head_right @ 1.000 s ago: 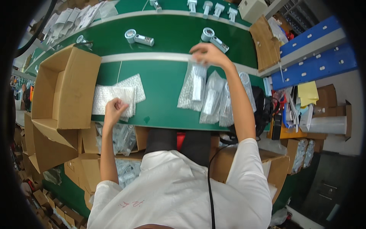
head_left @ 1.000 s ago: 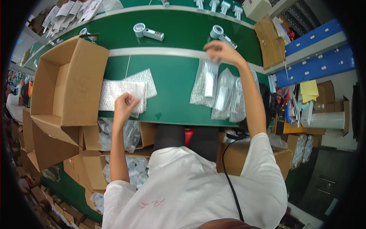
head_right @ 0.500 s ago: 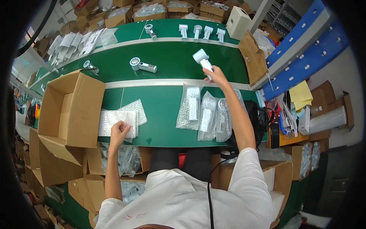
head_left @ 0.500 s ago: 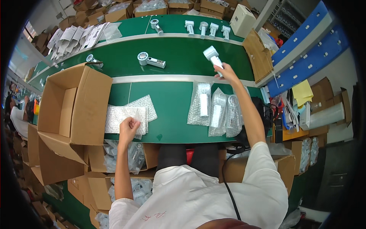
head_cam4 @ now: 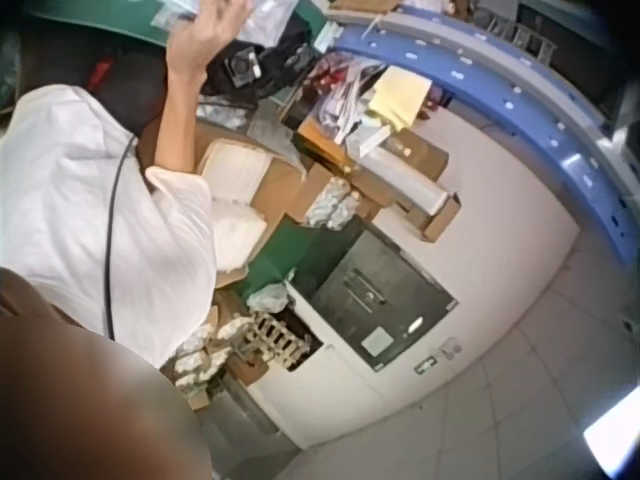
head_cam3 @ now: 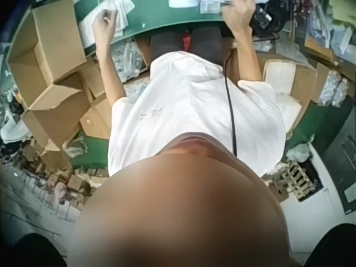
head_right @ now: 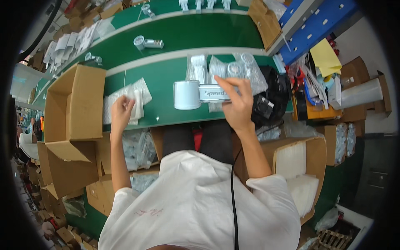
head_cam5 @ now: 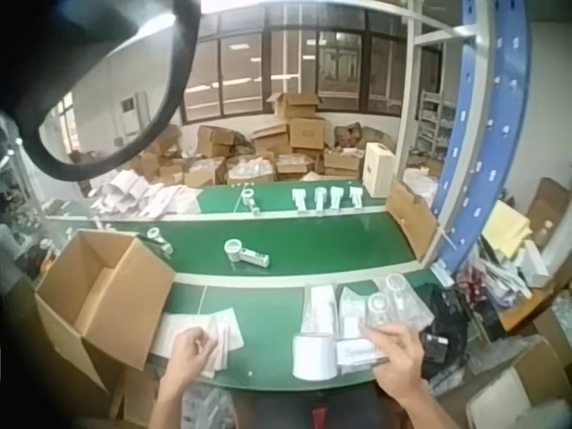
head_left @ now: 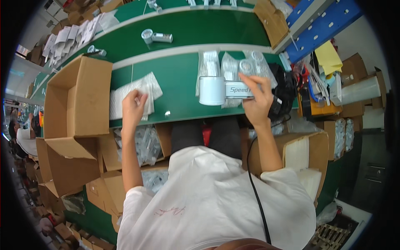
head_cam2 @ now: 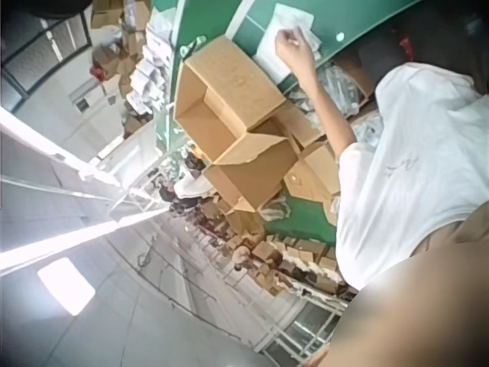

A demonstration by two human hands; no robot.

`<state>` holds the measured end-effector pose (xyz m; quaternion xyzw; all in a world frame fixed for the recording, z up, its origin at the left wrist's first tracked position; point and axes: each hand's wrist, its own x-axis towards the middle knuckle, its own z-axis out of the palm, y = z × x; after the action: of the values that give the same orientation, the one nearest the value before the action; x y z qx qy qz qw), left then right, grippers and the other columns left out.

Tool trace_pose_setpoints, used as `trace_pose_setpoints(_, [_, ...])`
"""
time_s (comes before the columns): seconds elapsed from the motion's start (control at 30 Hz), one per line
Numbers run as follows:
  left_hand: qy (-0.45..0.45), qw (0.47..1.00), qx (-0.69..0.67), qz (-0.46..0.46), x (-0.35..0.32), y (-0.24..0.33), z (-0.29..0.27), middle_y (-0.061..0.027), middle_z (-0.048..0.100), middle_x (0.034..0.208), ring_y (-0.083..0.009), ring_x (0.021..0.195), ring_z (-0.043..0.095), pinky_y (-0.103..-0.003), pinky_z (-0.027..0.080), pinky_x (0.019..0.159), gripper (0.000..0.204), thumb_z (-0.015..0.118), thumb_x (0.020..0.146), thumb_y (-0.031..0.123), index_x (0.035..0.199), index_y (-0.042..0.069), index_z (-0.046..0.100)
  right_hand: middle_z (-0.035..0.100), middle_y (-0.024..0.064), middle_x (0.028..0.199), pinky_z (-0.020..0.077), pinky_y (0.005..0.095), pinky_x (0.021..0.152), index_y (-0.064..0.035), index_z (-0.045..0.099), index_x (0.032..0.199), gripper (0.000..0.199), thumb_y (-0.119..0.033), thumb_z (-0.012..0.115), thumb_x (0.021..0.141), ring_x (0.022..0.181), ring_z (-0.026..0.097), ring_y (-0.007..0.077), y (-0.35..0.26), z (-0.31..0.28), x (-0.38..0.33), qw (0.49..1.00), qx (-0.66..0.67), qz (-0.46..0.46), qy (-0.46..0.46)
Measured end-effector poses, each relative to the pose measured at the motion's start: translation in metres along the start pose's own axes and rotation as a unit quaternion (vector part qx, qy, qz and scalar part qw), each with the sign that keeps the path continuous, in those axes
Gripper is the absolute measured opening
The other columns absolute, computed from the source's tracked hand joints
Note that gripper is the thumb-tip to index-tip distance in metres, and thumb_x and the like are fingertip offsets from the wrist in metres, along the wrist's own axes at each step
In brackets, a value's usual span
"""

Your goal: Packing handheld electronic devices into protective plastic bags and bubble wrap sleeves before placing them into boxes.

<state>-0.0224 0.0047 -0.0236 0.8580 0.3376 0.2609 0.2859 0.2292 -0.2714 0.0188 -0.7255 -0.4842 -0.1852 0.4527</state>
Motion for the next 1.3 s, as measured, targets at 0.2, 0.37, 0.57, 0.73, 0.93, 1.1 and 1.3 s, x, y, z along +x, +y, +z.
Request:
trace_pose_setpoints(0.2, [-0.118,0.987,0.035,0.105,-0.029,0.04,0.107,-0.0144,0.062,0.079,-0.0337,0.068,0.056,-0.044,0.047,0.064,0.013,0.066,0.087,0.009,0.084,0.001,0.057,0.062,0.0027,0.103,0.0463,0.0301,0.081,-0.008,0.075,0.113,0.057,0.012,0.069,0.06,0.086,0.055,0.0218,0.001,0.001,-0.015,0.998,-0.025,-0.049,0.018])
trace_pose_setpoints(0.37, [-0.139,0.987,-0.055,0.05,-0.039,0.014,0.145,-0.0157,0.063,0.075,-0.0333,0.063,0.055,-0.043,0.047,0.064,0.012,0.066,0.087,0.01,0.083,-0.001,0.061,0.063,0.0046,0.097,0.0471,0.0299,0.078,-0.0068,0.07,0.118,0.052,0.009,0.074,0.068,0.081,0.057,0.0195,0.007,0.015,-0.038,0.993,0.086,0.057,-0.064])
trace_pose_setpoints(0.57, [-0.181,0.976,-0.121,-0.028,-0.033,0.023,0.122,-0.0119,0.061,0.07,-0.0242,0.06,0.05,-0.036,0.044,0.061,0.015,0.066,0.087,0.011,0.081,-0.002,0.063,0.065,0.0089,0.096,0.049,0.0275,0.076,-0.0049,0.062,0.121,0.039,-0.006,0.074,0.083,0.082,0.06,0.0164,0.01,0.054,-0.068,0.829,0.341,0.345,-0.278])
trace_pose_setpoints(0.73, [-0.158,0.967,-0.177,-0.09,-0.028,0.005,0.129,-0.0064,0.058,0.067,-0.0161,0.059,0.047,-0.03,0.041,0.058,0.02,0.063,0.09,0.014,0.078,-0.002,0.062,0.068,0.0101,0.096,0.0505,0.0291,0.073,-0.0033,0.06,0.122,0.037,-0.016,0.073,0.089,0.081,0.063,0.0174,0.017,0.077,-0.075,0.821,0.254,0.361,-0.363])
trace_pose_setpoints(0.93, [-0.132,0.939,-0.266,-0.173,-0.023,-0.004,0.136,-0.0022,0.053,0.065,-0.0128,0.059,0.045,-0.028,0.039,0.056,0.026,0.058,0.094,0.017,0.075,-0.001,0.06,0.069,0.0106,0.094,0.0512,0.0355,0.068,-0.0017,0.06,0.125,0.045,-0.022,0.075,0.087,0.072,0.064,0.0246,0.038,0.089,-0.093,0.932,0.159,0.146,-0.29])
trace_pose_setpoints(1.1, [-0.128,0.909,-0.343,-0.199,-0.02,0.009,0.132,-0.0014,0.05,0.064,-0.0114,0.06,0.043,-0.027,0.037,0.055,0.026,0.056,0.095,0.017,0.075,-0.001,0.059,0.07,0.0126,0.094,0.0517,0.0382,0.067,-0.0007,0.06,0.127,0.049,-0.023,0.075,0.087,0.071,0.064,0.0312,0.037,0.075,-0.087,0.943,0.101,0.069,-0.31])
trace_pose_setpoints(1.3, [0.026,0.99,-0.036,0.132,-0.025,0.075,0.134,-0.0066,0.056,0.071,-0.0235,0.052,0.05,-0.033,0.042,0.054,0.019,0.06,0.094,0.014,0.078,0.003,0.056,0.073,0.0148,0.095,0.0522,0.0386,0.07,-0.0005,0.059,0.131,0.049,-0.021,0.072,0.089,0.072,0.064,0.028,-0.008,0.052,-0.055,0.912,-0.061,0.09,-0.395])
